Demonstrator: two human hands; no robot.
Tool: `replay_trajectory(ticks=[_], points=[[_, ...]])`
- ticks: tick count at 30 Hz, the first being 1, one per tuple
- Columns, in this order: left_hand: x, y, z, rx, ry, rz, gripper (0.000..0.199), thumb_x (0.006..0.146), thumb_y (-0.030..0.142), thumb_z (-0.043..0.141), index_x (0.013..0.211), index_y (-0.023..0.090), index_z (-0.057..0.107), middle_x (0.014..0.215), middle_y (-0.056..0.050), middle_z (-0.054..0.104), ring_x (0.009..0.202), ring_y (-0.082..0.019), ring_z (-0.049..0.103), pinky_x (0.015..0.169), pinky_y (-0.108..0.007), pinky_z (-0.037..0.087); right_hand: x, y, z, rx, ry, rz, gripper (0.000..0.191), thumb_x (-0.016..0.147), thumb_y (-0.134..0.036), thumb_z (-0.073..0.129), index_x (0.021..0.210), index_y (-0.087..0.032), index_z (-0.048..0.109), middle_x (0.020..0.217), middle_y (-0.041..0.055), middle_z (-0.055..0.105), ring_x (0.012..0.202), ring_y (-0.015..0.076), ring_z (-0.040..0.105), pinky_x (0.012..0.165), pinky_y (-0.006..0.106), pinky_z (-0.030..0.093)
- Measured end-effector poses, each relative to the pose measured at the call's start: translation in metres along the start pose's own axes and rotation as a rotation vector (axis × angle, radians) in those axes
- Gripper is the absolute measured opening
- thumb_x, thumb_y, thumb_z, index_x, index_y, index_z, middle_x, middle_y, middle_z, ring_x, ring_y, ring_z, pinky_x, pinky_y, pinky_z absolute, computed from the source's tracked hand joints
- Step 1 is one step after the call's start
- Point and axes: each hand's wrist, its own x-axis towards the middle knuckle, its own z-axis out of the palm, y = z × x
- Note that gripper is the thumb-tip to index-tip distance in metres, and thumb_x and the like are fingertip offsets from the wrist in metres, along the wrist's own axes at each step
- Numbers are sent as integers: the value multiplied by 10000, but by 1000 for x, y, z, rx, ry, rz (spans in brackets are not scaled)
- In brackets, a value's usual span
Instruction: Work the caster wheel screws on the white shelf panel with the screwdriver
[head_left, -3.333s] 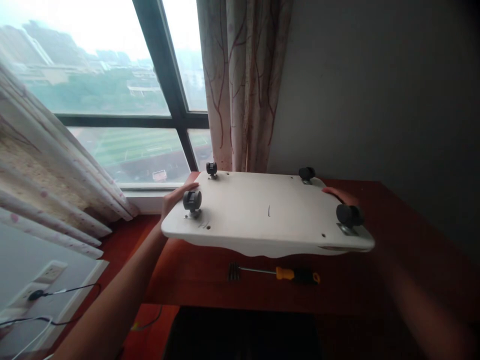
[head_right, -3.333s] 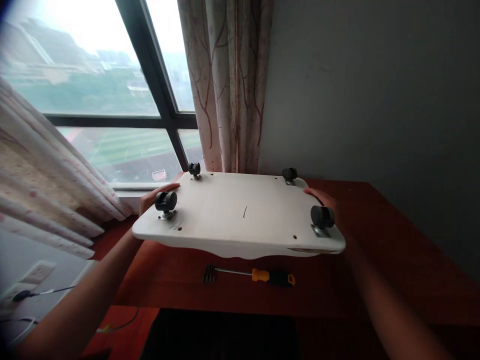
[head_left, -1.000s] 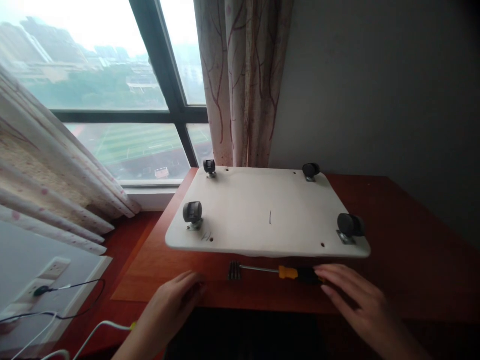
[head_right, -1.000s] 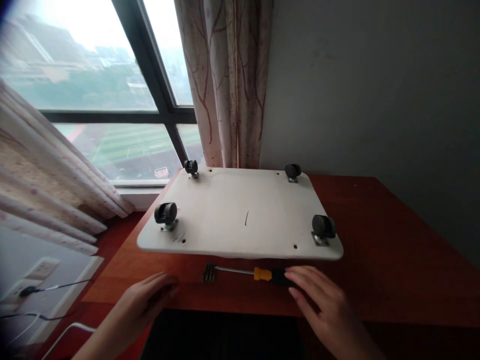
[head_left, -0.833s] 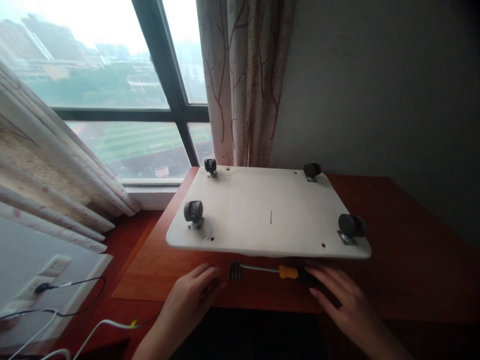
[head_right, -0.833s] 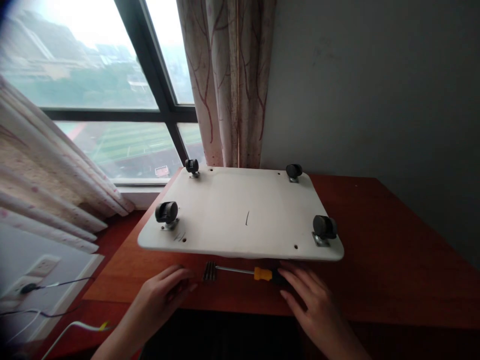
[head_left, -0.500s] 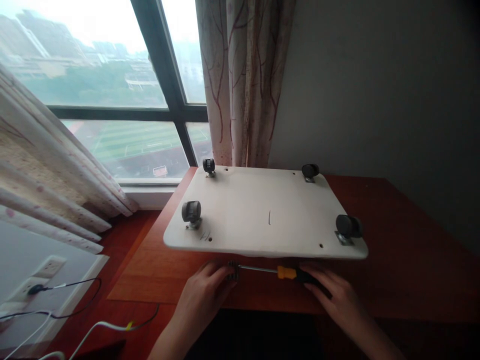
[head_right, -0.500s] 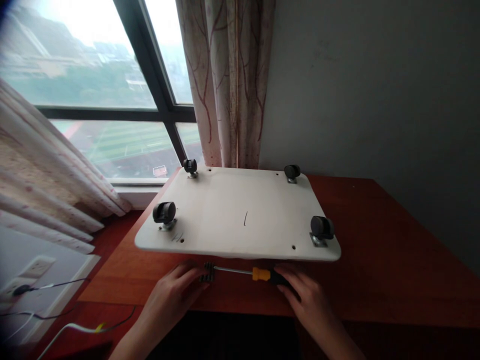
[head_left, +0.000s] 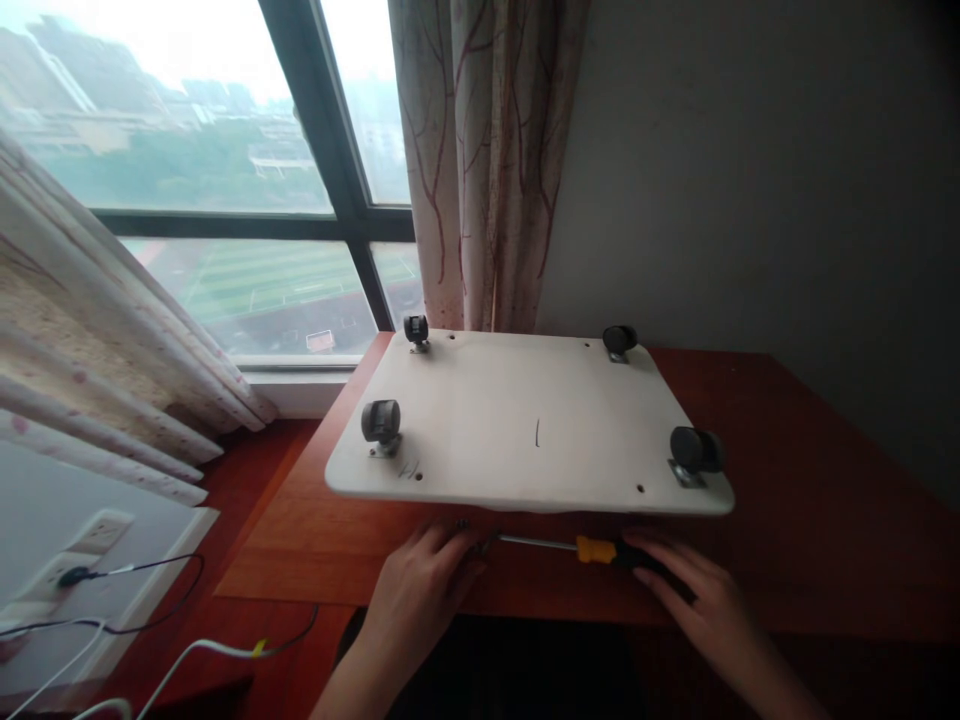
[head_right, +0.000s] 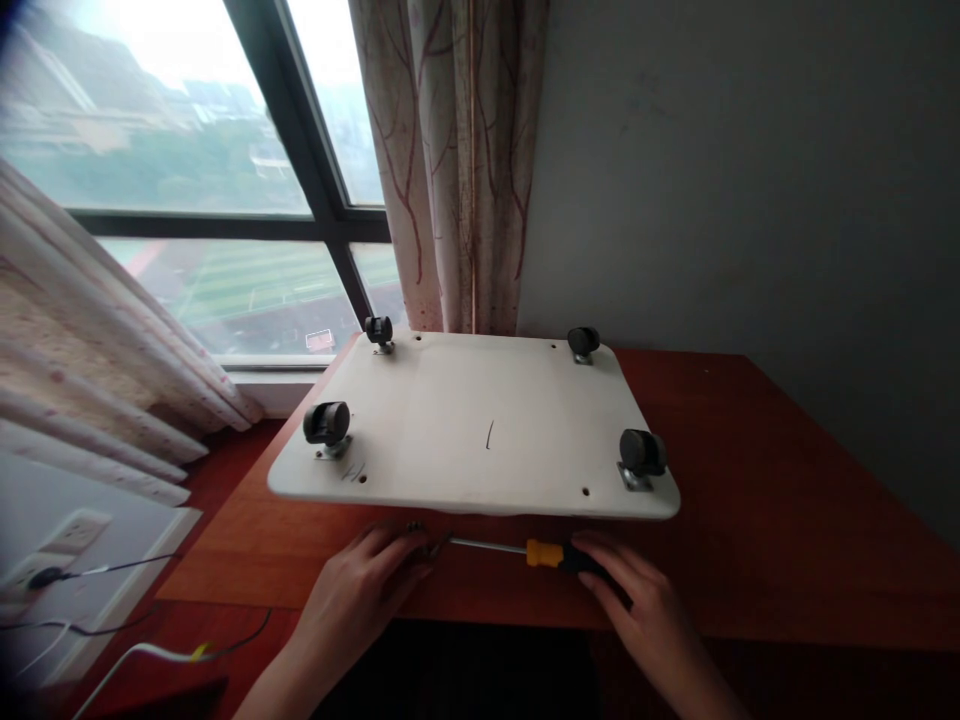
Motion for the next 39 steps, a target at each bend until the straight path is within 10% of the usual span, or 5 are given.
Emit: replay_trajectory(ticks=[9,23,30,39], points=[[11,8,1,67,-160,16,168,913,213,658,1046,259,750,998,-63,732,871,-223,707,693,-284,562,-8,6,-2,6,6,51,280,933,-401,621,1149,-322,782,1216,32,756,1117,255,728,964,383,611],[11,24,-2,-123,5,-33,189,889,136,557,968,251,684,936,-65,696,800,-220,686,664,-309,544,-12,-2,-17,134,24,141,262,904,-437,664,1100,-334,803,1172,40,771,1095,248,737,928,310,606],[20,46,-16,-786,79,-98,124,933,203,578,959,242,692,906,-61,735,789,-178,688,687,-272,564,-23,-4,-38,375,176,297,292,818,-493,746,1016,-286,800,1077,77,789,1015,269,755,888,308,613],[52,74,-19,-833,89,-6,156,875,109,660,987,201,717,892,-32,760,677,-107,637,582,-180,487,5,-48,-86,838,644,393,342,759,-381,810,1076,-270,750,956,38,752,870,186,738,814,238,609]])
